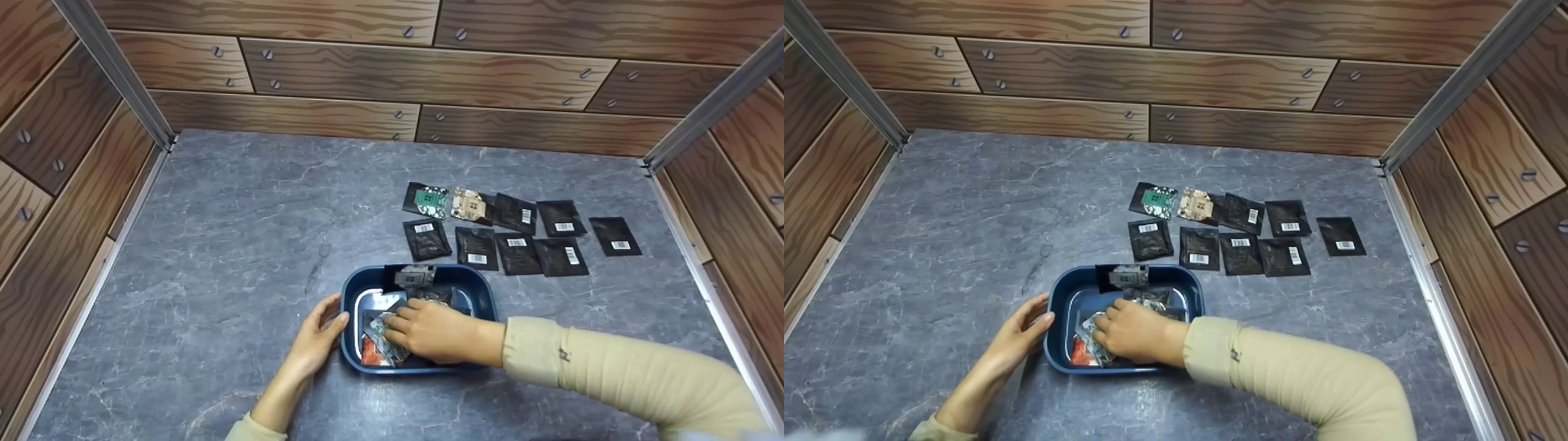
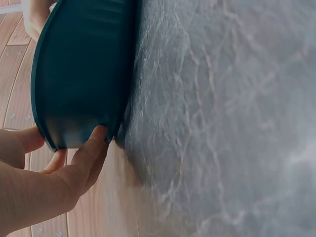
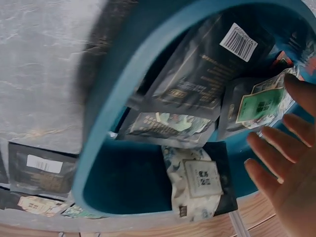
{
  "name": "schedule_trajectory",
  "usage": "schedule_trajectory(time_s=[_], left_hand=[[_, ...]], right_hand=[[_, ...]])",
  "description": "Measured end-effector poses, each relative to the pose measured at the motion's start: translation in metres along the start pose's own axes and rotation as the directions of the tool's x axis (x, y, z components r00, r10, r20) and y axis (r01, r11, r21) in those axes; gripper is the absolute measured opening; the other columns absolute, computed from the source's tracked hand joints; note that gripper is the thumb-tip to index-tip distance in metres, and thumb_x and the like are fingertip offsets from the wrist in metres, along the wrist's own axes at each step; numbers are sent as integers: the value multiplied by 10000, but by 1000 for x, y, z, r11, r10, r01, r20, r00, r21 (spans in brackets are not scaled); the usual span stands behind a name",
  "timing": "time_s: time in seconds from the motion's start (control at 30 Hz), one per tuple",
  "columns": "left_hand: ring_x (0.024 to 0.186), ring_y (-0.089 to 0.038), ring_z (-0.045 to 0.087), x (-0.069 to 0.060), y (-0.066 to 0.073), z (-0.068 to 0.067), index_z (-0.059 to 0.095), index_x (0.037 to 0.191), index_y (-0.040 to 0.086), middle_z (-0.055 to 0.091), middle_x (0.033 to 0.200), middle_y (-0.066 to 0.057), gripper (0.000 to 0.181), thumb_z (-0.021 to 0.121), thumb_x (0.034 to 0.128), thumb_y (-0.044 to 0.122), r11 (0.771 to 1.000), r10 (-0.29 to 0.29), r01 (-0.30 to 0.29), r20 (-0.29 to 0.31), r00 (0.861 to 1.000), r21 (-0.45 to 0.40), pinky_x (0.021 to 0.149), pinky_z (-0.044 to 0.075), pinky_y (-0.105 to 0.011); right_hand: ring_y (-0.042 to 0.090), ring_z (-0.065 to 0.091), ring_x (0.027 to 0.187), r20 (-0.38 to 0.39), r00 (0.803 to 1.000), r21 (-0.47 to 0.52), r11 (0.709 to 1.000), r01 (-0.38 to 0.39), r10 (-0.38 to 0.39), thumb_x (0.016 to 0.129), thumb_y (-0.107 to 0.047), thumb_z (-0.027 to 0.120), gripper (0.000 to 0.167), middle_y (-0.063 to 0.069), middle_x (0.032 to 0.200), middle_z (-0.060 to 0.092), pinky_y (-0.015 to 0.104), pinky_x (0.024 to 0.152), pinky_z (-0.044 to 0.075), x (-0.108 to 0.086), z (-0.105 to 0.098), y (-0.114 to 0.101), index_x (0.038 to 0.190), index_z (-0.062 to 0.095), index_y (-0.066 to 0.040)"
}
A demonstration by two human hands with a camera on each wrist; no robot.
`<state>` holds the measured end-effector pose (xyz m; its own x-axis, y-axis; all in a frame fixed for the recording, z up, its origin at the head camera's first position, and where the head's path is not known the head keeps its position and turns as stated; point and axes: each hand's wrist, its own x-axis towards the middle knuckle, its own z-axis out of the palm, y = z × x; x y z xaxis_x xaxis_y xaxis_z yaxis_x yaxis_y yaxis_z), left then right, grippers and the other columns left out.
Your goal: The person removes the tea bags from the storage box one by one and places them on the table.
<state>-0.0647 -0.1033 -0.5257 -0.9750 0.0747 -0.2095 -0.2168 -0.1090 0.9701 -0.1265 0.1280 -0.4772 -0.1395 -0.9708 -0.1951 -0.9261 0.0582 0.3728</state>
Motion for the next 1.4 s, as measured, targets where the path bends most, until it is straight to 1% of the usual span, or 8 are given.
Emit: schedule_trajectory(time_s=[0.1, 0.27, 0.6, 0.8, 0.9, 1.0, 1.17, 1.4], left_hand=[[1301, -438, 463, 0, 0, 1, 338, 1458, -101, 398, 1443, -342, 503, 514, 1025, 83, 1000, 9, -9, 1, 1000, -2, 971, 512, -424], [1292, -430, 474, 0, -1, 1, 332, 1457, -108, 390, 1447, -345, 505, 514, 1026, 81, 1000, 9, -9, 0, 1000, -7, 958, 522, -414], [1276, -422, 492, -1, -1, 0, 342, 1460, -95, 397, 1447, -337, 513, 528, 1022, 98, 1000, -4, 4, -1, 1000, -4, 963, 518, -407], [1260, -419, 509, 0, -1, 0, 359, 1449, -94, 413, 1431, -340, 522, 552, 1013, 120, 1000, 6, -6, -13, 1000, 7, 952, 525, -401], [1256, -415, 514, 0, -1, 1, 363, 1441, -101, 418, 1423, -345, 508, 544, 1014, 106, 1000, 13, -12, -18, 1000, 10, 949, 528, -398], [1270, -415, 501, 1, -1, 1, 361, 1444, -101, 417, 1428, -340, 503, 537, 1016, 95, 1000, 8, -8, -10, 1000, 4, 962, 519, -404], [1304, -437, 457, 0, 0, 1, 342, 1454, -105, 407, 1434, -341, 494, 509, 1025, 76, 1000, 4, -4, 1, 1000, 4, 988, 500, -432], [1289, -428, 476, 0, 0, 2, 335, 1461, -99, 402, 1439, -339, 503, 512, 1026, 81, 1000, -2, 2, -6, 1000, 4, 979, 507, -428]], right_hand=[[207, 610, 1113, 45, 999, -16, 1000, -15, 16, 919, -329, 615, 483, 56, 1341, 610, 343, 939, 491, 3, 3, -3, 1368, 585, -152], [209, 615, 1113, 79, 997, -29, 999, -23, 26, 948, -368, 585, 499, 58, 1338, 613, 344, 962, 483, 7, 6, -6, 1391, 563, -140], [189, 639, 1081, 73, 997, -20, 1000, -18, 19, 986, -298, 540, 415, 44, 1305, 640, 335, 947, 501, 10, 9, -6, 1370, 588, -145], [176, 643, 1078, 91, 996, -14, 1000, -12, 13, 999, -289, 526, 412, 28, 1301, 645, 329, 935, 507, 10, 5, -4, 1385, 576, -152], [160, 656, 1037, 52, 999, -31, 999, -12, 13, 996, -284, 531, 389, 7, 1249, 673, 310, 898, 515, 10, 3, -2, 1356, 604, -156], [138, 666, 946, -24, 1000, -57, 998, -17, 16, 978, -279, 550, 346, -20, 1141, 712, 287, 823, 517, 9, 2, 1, 1285, 658, -164], [132, 652, 843, -127, 991, -86, 995, -45, 34, 920, -274, 615, 298, -39, 1017, 729, 279, 741, 497, 6, -1, 4, 1186, 703, -170], [144, 652, 882, -156, 986, -89, 993, -79, 65, 913, -267, 621, 311, -22, 1029, 731, 304, 775, 513, 3, -3, 5, 1197, 701, -168]])
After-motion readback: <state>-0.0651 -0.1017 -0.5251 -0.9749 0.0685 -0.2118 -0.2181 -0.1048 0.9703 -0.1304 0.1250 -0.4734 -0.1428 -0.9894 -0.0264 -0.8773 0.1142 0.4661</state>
